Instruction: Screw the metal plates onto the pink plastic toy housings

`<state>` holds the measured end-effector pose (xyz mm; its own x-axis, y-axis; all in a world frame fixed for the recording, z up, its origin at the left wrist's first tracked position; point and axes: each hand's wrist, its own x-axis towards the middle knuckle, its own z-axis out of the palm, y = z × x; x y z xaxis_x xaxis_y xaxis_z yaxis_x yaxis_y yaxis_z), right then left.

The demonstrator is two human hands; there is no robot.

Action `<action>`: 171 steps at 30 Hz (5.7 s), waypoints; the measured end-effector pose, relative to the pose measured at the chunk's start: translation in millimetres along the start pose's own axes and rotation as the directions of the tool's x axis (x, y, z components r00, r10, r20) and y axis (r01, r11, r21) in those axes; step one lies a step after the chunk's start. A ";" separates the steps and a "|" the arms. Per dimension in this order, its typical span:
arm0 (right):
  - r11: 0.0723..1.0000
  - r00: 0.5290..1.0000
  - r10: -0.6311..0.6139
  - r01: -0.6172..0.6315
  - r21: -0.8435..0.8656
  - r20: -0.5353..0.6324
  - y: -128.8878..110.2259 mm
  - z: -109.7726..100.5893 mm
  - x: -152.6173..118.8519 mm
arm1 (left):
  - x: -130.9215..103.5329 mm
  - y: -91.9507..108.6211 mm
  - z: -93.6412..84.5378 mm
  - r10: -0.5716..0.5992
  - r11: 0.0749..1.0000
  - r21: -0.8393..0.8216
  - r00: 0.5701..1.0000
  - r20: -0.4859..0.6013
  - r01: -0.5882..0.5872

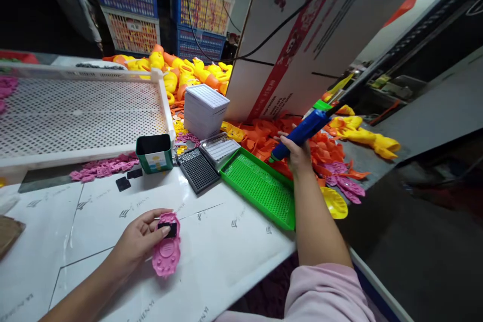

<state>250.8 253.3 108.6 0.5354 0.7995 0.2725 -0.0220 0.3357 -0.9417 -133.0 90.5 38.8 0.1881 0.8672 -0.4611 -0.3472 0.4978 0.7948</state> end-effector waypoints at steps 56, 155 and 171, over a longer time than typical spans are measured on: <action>0.923 0.863 0.005 -0.198 0.329 0.505 30.2 207.5 -91.2 | 56.6 30.3 30.4 -0.003 0.999 0.040 0.995 -0.097 0.007; 0.949 0.852 -0.001 -0.163 0.268 0.523 35.8 213.7 -98.9 | 62.2 34.8 22.2 0.019 0.974 -0.221 0.995 -0.093 -0.040; 0.948 0.853 0.003 -0.169 0.270 0.522 23.9 208.7 -96.1 | 65.3 29.0 17.2 -0.021 0.984 -0.178 0.998 -0.054 0.011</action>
<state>22.6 288.4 101.1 0.0159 0.9430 0.3325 -0.3397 0.3178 -0.8852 -115.0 161.7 38.6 0.1459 0.8546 -0.4984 -0.5029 0.4979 0.7065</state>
